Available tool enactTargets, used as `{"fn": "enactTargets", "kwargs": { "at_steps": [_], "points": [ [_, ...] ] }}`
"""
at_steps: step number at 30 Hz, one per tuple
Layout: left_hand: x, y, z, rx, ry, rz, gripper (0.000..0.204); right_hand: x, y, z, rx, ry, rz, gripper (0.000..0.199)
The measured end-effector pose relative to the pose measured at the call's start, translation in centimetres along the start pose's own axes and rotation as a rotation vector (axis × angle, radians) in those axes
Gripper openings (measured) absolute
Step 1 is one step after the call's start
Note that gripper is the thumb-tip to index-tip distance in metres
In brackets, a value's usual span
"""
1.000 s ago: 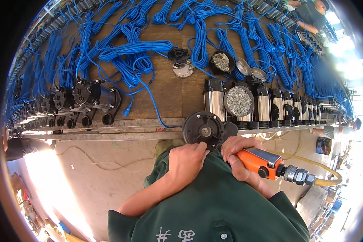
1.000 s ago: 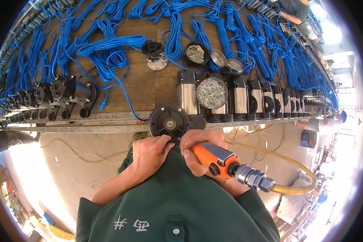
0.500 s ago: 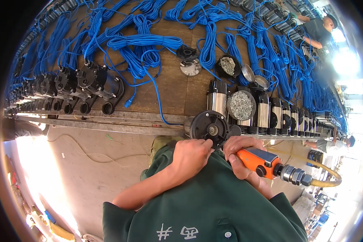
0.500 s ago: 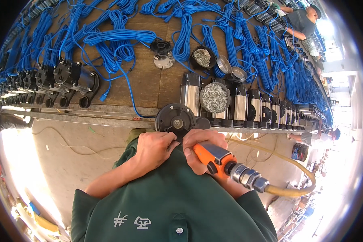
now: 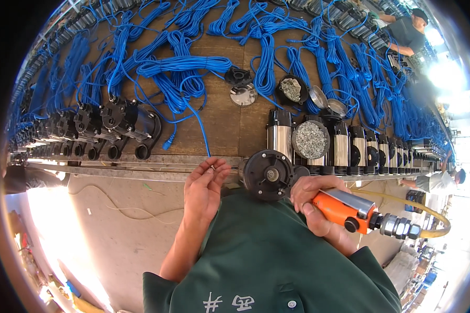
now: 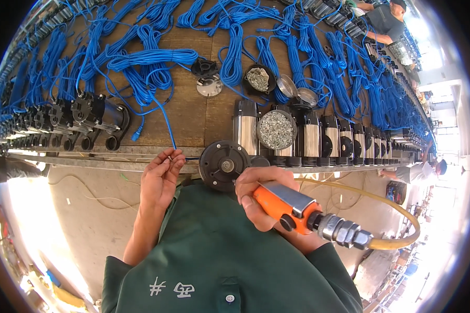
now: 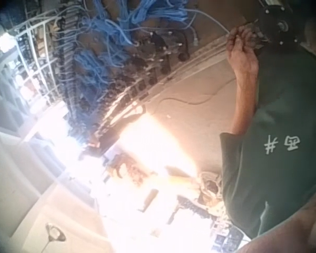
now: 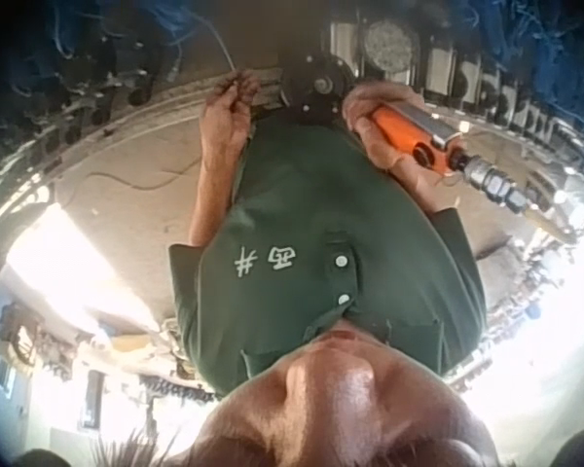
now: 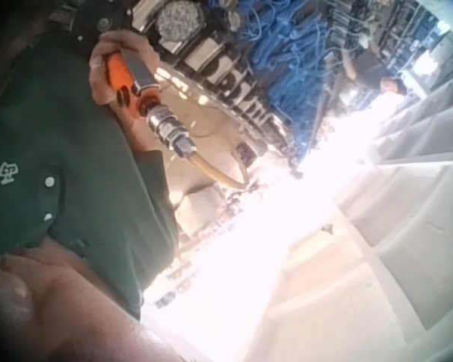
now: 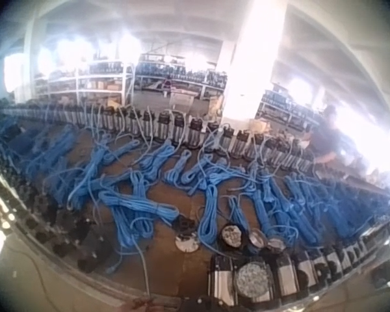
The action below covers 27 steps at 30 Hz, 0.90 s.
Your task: The person assembles water pump components by placing gaskets, attaching metal plates, and securing them with screws using a pneumatic screwdriver.
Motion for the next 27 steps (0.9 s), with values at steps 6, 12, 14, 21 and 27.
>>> {"fn": "enactTargets", "kwargs": {
  "at_steps": [6, 12, 14, 21, 27],
  "points": [
    [-1.6, 2.7, 0.8, 0.103, -0.046, 0.264, 0.02, 1.5, 0.6, -1.2, 0.318, -0.068, -0.134, 0.031],
    [-2.2, 4.6, 1.2, 0.172, -0.023, 0.418, 0.02, 3.8, 2.3, -0.9, 0.494, -0.059, -0.206, 0.029],
    [-2.2, 4.5, 1.3, 0.149, -0.058, 0.4, 0.018, 4.0, 2.5, -1.2, 0.536, -0.049, -0.234, 0.029],
    [-2.5, 4.6, 1.3, 0.173, -0.101, 0.392, 0.017, 4.2, 2.7, -1.5, 0.541, -0.09, -0.227, 0.027],
    [-2.2, 4.3, 2.3, 0.141, -0.339, 0.37, 0.015, 4.4, 3.1, -1.9, 0.538, -0.073, -0.098, 0.026]
  ]
}}
Point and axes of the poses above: each hand's wrist, its own x-axis towards the middle knuckle, its own y-axis out of the palm, z = x × y, the point moved 7 cm from there along x, towards the middle knuckle, and after that the axes turned 4 degrees about -y, right-handed, at the moved point
